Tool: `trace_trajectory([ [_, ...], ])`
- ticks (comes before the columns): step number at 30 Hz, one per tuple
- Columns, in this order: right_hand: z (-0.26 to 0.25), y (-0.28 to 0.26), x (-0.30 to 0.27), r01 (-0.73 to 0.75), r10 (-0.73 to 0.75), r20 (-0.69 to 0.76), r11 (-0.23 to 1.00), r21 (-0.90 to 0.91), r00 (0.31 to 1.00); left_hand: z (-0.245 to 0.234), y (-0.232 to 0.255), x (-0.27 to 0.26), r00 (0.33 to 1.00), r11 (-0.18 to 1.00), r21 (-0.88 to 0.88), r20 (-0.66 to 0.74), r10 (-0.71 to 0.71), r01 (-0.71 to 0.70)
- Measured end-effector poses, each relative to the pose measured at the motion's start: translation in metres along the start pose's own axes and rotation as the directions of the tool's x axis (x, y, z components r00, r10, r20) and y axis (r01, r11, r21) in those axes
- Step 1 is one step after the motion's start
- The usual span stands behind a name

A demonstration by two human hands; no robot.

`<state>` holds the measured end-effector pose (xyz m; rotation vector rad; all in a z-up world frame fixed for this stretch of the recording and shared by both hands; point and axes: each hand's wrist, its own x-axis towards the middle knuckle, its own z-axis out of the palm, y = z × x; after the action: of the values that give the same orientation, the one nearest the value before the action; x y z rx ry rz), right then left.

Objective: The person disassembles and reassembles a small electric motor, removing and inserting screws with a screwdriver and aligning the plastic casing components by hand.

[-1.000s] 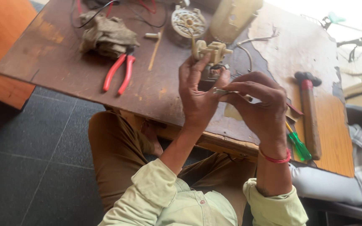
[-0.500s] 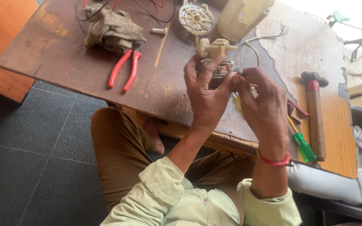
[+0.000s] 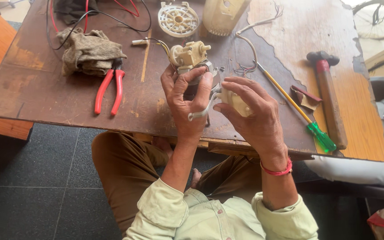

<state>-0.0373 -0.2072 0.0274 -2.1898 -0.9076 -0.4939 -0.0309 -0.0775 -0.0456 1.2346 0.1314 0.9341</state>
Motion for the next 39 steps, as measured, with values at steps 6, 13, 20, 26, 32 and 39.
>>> trace_trajectory([
  [6, -0.006, 0.005, 0.000, 0.152, -0.154, -0.008, 0.983, -0.102, 0.988, 0.007, 0.003, -0.004, 0.998, 0.998, 0.017, -0.004, 0.055, -0.055],
  [13, -0.002, 0.003, 0.004, 0.151, -0.155, -0.104, 0.988, -0.044, 0.982, 0.001, 0.013, -0.009, 0.999, 0.998, -0.062, 0.033, 0.014, -0.012],
  [20, -0.003, -0.006, 0.007, 0.115, -0.119, -0.066, 0.992, -0.059, 0.991, -0.011, 0.012, -0.010, 0.997, 0.995, -0.095, 0.074, 0.023, -0.016],
  [26, -0.003, -0.015, 0.005, 0.062, -0.068, -0.101, 0.996, -0.058, 0.993, -0.028, 0.020, -0.006, 0.986, 0.997, -0.032, 0.149, 0.081, -0.077],
  [32, -0.002, -0.014, -0.006, 0.057, -0.065, -0.117, 0.996, -0.067, 0.991, -0.026, 0.031, -0.007, 0.974, 0.948, -0.248, 0.157, -0.165, 0.201],
  [39, -0.004, -0.009, -0.011, 0.044, -0.048, -0.124, 0.999, -0.032, 0.991, -0.024, 0.038, -0.009, 0.980, 0.996, 0.045, 0.188, 0.066, -0.076],
])
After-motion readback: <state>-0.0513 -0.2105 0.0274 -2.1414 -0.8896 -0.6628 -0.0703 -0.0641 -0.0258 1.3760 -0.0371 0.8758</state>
